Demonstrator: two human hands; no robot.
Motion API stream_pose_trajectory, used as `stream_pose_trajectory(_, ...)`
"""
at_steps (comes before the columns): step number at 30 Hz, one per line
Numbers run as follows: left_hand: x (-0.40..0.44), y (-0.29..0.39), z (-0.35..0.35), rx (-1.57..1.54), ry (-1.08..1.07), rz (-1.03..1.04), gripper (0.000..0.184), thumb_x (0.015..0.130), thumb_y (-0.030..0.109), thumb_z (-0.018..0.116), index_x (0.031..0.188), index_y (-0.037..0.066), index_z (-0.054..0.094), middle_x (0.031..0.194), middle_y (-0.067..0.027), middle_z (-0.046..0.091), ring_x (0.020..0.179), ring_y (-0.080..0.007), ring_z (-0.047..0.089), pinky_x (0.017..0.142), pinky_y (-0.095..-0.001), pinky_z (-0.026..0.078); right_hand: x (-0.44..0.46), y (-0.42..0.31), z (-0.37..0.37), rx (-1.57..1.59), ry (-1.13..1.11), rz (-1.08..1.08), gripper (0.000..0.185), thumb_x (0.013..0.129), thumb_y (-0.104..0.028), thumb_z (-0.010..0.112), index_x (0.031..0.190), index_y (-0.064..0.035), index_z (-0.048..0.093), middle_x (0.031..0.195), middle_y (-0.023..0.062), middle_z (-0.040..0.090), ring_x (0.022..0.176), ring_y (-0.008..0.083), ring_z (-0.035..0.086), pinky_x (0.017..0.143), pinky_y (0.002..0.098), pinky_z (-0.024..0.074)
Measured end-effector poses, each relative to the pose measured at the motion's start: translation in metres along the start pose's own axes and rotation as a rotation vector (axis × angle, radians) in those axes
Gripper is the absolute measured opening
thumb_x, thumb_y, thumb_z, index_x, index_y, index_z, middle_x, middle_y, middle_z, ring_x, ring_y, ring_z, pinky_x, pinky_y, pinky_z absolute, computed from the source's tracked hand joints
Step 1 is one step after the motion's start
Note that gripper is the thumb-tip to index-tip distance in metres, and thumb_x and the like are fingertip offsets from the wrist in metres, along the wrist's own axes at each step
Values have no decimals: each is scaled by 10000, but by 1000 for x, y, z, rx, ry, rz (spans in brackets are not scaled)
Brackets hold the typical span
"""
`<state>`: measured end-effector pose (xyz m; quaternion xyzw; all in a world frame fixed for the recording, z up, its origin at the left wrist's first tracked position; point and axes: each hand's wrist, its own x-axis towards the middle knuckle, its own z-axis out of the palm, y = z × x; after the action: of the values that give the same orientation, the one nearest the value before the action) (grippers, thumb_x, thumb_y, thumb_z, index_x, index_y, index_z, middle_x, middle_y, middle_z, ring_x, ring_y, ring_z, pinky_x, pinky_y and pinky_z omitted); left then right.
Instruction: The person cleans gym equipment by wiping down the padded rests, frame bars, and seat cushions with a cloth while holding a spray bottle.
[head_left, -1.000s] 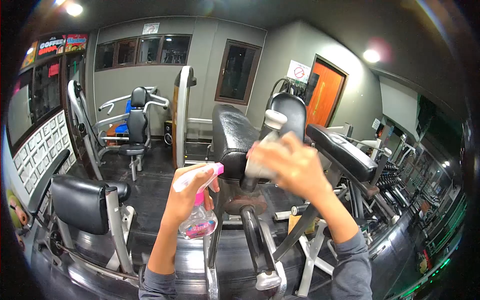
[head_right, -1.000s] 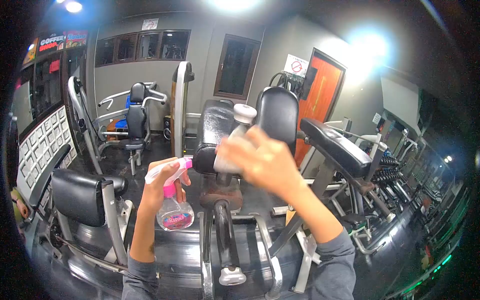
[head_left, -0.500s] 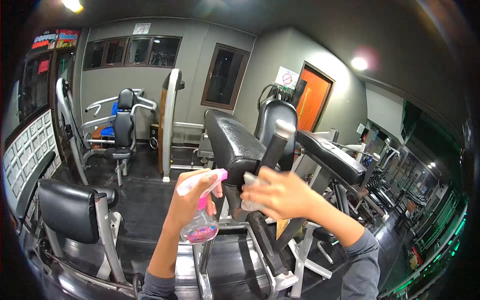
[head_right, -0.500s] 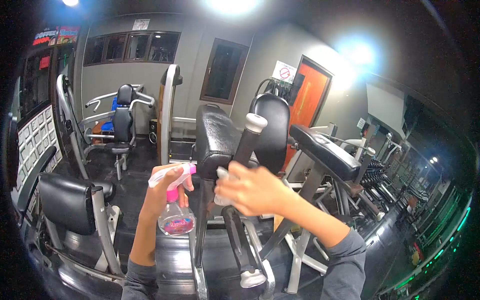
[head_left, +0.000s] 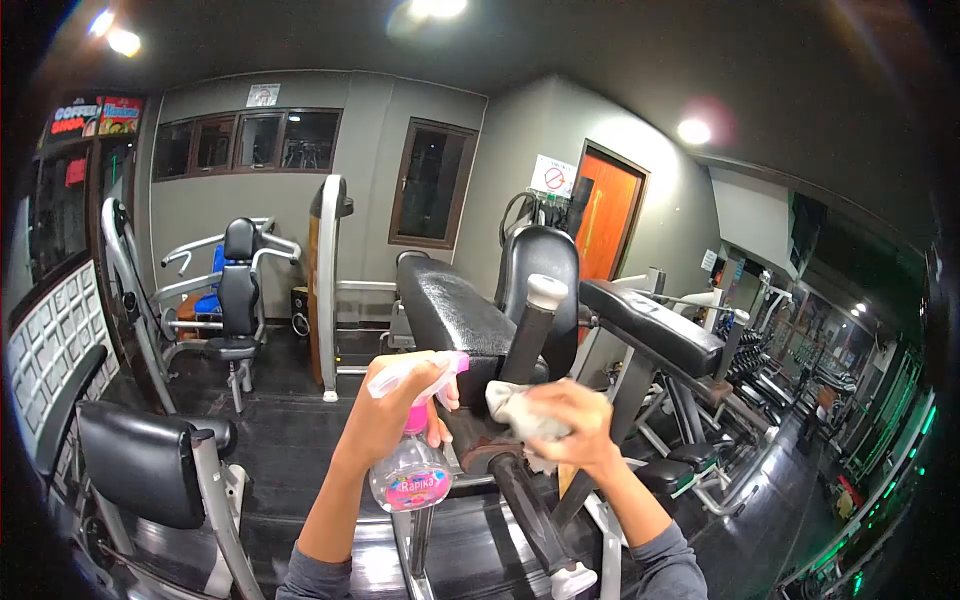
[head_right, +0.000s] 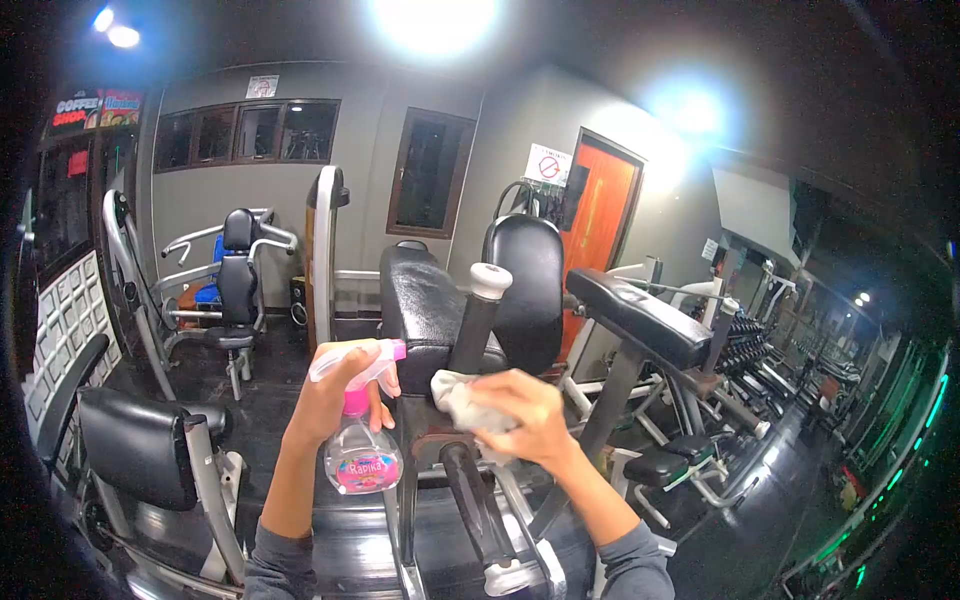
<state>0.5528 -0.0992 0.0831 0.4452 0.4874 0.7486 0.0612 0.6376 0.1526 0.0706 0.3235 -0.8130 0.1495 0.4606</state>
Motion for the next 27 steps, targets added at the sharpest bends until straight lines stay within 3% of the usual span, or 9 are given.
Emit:
stream_pose_trajectory(1,2,2,1,18,-3,-5,426,970,308,511,789,-66,608,713,-145,628,421,-193,594,447,-338,559,9,4,-2,-8,141,-31,336,634,-52,782,963,-16,725,963,100,711,891,237,709,800,320,560)
stream_pose_trajectory(3,7,4,3,33,-12,-19,434,974,316,506,796,-67,606,722,-146,630,425,-193,598,447,-339,562,23,13,-5,29,469,232,283,725,-66,767,985,-2,678,953,86,706,875,174,680,812,302,526)
stream_pose_trajectory(5,11,6,4,-3,-14,-20,367,980,264,522,872,-73,618,744,-118,623,442,-184,601,441,-287,512,42,15,-8,353,527,625,216,819,-79,724,997,1,631,949,58,683,882,125,629,812,292,497)
stream_pose_trajectory(7,18,4,3,10,-7,-17,362,979,259,525,879,-73,629,739,-115,625,437,-186,601,428,-288,504,43,9,-2,320,419,496,139,864,-63,689,951,0,601,904,39,664,836,102,623,759,276,497)
stream_pose_trajectory(11,28,7,7,75,-12,4,435,970,324,489,802,-62,596,737,-142,635,419,-198,598,417,-316,543,9,-3,12,380,320,639,131,826,-53,682,925,-12,607,751,33,668,722,67,619,684,256,496)
stream_pose_trajectory(15,39,8,7,44,-17,-35,427,957,321,488,790,-56,602,707,-142,627,405,-199,584,418,-323,541,7,4,-22,303,-68,647,157,787,-86,694,917,-18,639,843,19,677,693,92,632,661,270,504)
stream_pose_trajectory(19,50,17,11,65,-10,-61,431,943,324,491,768,-53,606,696,-147,625,393,-198,567,424,-343,547,57,18,-46,364,304,556,284,838,-49,637,1109,29,665,1029,82,709,956,120,646,872,290,499)
stream_pose_trajectory(25,61,19,14,70,-10,-89,442,931,337,506,753,-54,610,683,-154,625,387,-201,563,425,-343,544,131,30,-64,413,-124,404,313,744,-45,662,1051,-39,725,1016,97,732,925,182,671,855,308,506)
stream_pose_trajectory(27,61,19,12,84,-4,-98,441,929,338,512,756,-55,612,680,-156,627,385,-202,566,423,-342,542,134,33,-71,213,-204,-55,368,658,-60,677,1018,-89,749,1032,86,735,904,226,654,840,334,501)
